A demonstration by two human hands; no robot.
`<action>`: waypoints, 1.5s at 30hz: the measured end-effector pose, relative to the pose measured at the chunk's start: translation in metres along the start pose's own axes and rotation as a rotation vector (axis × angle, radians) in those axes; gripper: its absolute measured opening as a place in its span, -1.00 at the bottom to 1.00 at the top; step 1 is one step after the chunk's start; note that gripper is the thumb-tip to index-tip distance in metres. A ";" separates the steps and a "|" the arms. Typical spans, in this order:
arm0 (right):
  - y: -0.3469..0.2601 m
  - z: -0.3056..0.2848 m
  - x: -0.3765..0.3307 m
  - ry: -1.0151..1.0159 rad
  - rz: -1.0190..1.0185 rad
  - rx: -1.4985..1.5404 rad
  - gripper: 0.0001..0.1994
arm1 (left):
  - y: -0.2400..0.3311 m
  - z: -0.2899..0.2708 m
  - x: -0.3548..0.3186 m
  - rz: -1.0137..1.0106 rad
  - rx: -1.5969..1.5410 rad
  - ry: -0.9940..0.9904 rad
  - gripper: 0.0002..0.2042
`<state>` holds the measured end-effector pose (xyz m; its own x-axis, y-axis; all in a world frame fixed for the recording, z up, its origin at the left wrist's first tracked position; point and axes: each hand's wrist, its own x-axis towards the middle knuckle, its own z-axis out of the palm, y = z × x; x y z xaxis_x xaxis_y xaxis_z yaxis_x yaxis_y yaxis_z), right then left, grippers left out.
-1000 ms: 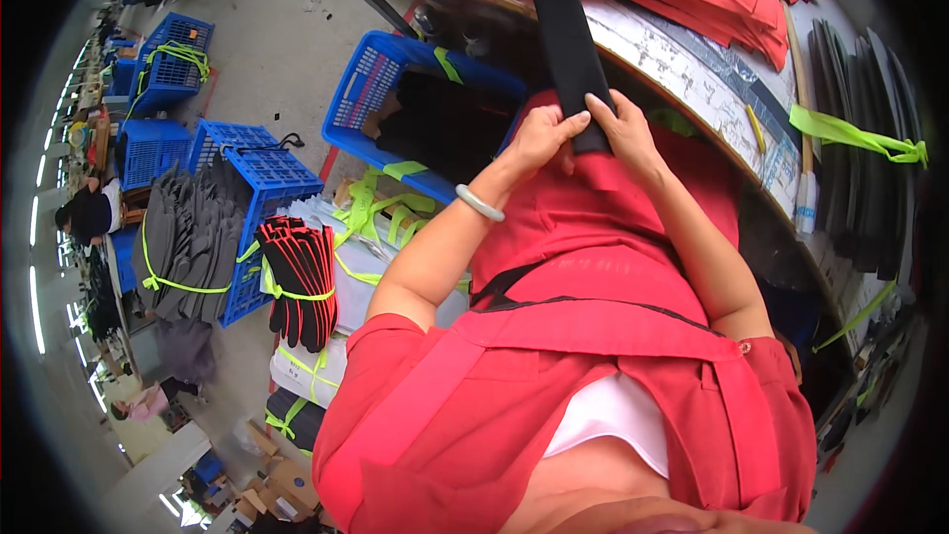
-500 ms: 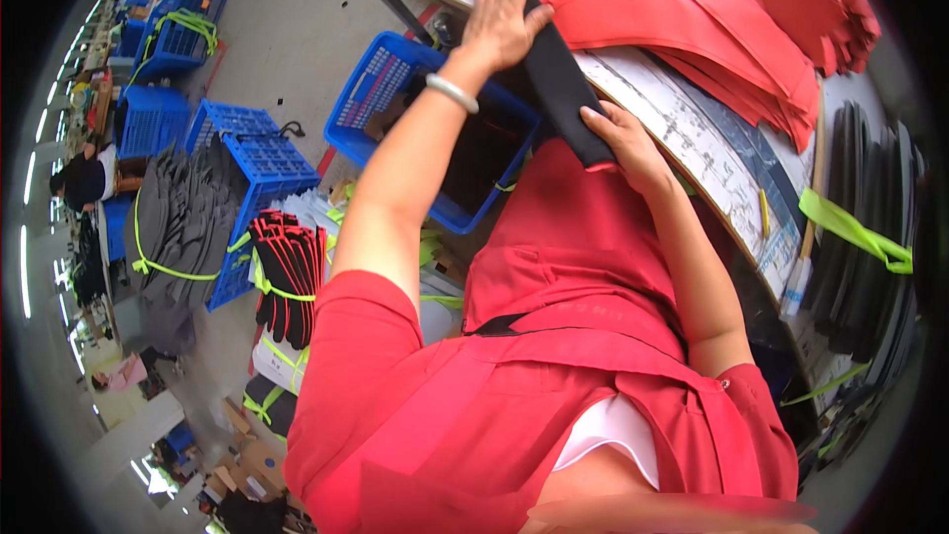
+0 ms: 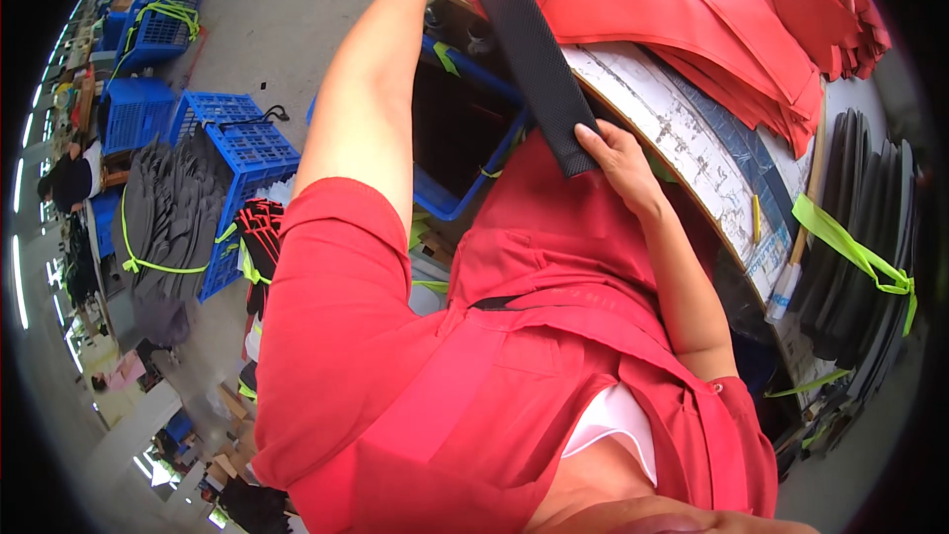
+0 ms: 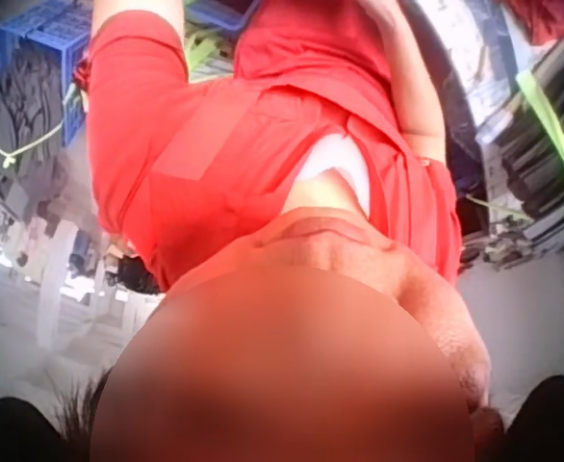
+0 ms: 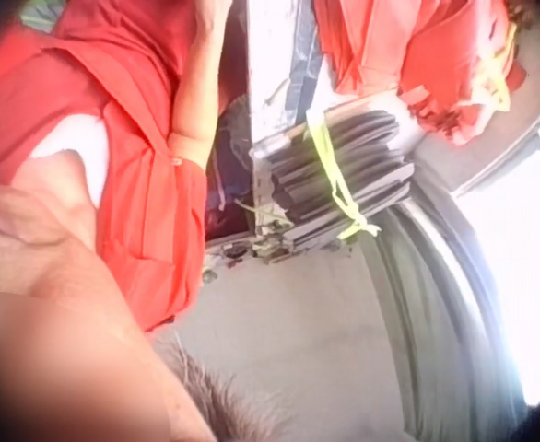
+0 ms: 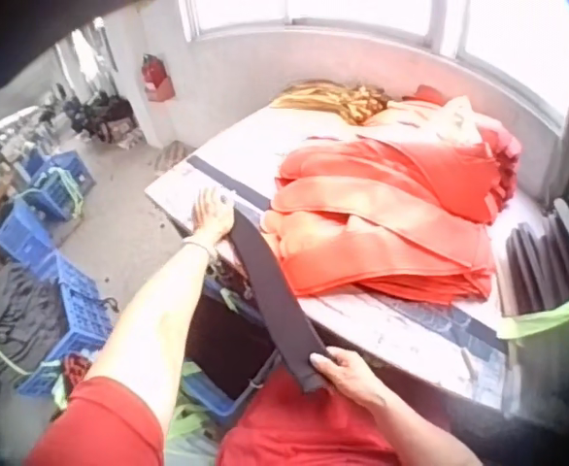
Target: The recorder is inspecting and organizing black and red fabric components at a manufacturing workbench.
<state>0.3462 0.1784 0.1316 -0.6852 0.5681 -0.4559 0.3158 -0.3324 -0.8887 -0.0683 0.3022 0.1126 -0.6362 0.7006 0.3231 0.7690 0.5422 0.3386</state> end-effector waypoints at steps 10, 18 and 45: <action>0.010 0.024 -0.002 0.091 0.056 0.052 -0.72 | 0.049 -0.066 -0.284 -0.272 -1.377 -0.311 -0.69; 0.042 0.066 -0.017 -0.045 -0.109 -0.227 -0.73 | -0.029 -0.063 -0.435 -1.077 -1.663 -0.507 -0.83; 0.048 0.067 -0.005 0.063 -0.096 -0.382 -0.84 | -0.096 0.082 -0.498 -1.638 -1.433 -0.735 -0.65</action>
<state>0.3207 0.1097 0.0948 -0.6858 0.6316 -0.3617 0.4818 0.0215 -0.8760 0.1805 -0.0608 -0.1532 -0.0827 0.3340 -0.9389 -0.9357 0.2983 0.1885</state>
